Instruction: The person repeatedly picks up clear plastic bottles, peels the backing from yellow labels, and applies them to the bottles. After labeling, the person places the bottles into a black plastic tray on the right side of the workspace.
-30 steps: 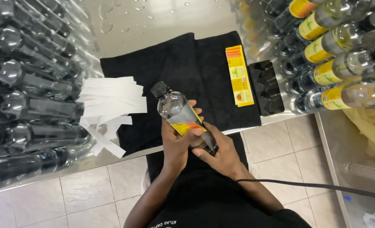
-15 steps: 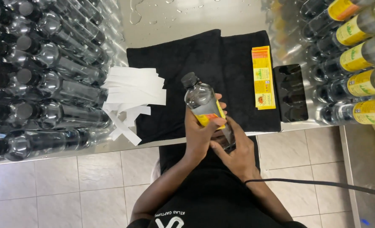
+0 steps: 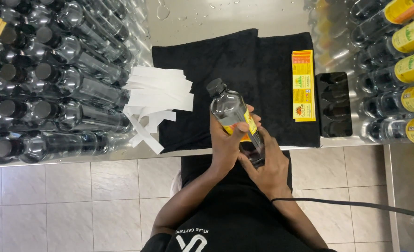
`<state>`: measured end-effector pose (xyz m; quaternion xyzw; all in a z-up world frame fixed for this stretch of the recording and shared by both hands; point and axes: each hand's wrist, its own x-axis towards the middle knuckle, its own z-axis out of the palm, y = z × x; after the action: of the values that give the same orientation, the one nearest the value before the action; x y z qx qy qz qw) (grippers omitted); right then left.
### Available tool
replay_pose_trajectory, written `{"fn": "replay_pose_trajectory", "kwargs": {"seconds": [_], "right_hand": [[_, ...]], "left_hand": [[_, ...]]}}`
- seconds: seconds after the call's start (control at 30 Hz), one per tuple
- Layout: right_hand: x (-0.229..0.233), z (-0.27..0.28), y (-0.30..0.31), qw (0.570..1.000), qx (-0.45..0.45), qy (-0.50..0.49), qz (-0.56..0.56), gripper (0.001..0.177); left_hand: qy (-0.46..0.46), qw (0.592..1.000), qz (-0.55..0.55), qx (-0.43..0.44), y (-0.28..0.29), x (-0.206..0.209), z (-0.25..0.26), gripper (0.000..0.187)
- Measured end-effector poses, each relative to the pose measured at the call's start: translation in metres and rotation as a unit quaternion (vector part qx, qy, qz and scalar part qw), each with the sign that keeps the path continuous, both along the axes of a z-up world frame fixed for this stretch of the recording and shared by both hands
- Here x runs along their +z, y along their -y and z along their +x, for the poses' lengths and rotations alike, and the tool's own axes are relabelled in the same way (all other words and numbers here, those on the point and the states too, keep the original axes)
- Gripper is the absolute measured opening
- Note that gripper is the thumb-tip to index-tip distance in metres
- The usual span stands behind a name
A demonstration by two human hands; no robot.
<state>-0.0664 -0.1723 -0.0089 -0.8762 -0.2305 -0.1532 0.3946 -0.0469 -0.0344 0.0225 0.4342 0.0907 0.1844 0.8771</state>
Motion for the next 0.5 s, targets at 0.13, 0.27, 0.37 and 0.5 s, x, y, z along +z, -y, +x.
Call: {"fn": "replay_pose_trajectory", "kwargs": {"seconds": [0.13, 0.27, 0.37, 0.5], "right_hand": [[0.006, 0.001, -0.001, 0.999, -0.012, 0.01, -0.034, 0.079], [0.0, 0.003, 0.002, 0.995, -0.042, 0.042, -0.086, 0.079], [0.005, 0.005, 0.001, 0.997, -0.04, 0.024, -0.059, 0.076], [0.007, 0.005, 0.001, 0.999, -0.033, -0.002, -0.035, 0.074]], "left_hand": [[-0.017, 1.0, -0.011, 0.003, 0.0, 0.009, 0.001, 0.081], [-0.046, 0.998, 0.032, -0.002, 0.002, 0.012, 0.008, 0.082], [-0.053, 0.998, 0.041, -0.005, 0.002, 0.025, 0.005, 0.088], [-0.064, 0.996, 0.058, 0.0, 0.007, 0.006, 0.003, 0.096]]}}
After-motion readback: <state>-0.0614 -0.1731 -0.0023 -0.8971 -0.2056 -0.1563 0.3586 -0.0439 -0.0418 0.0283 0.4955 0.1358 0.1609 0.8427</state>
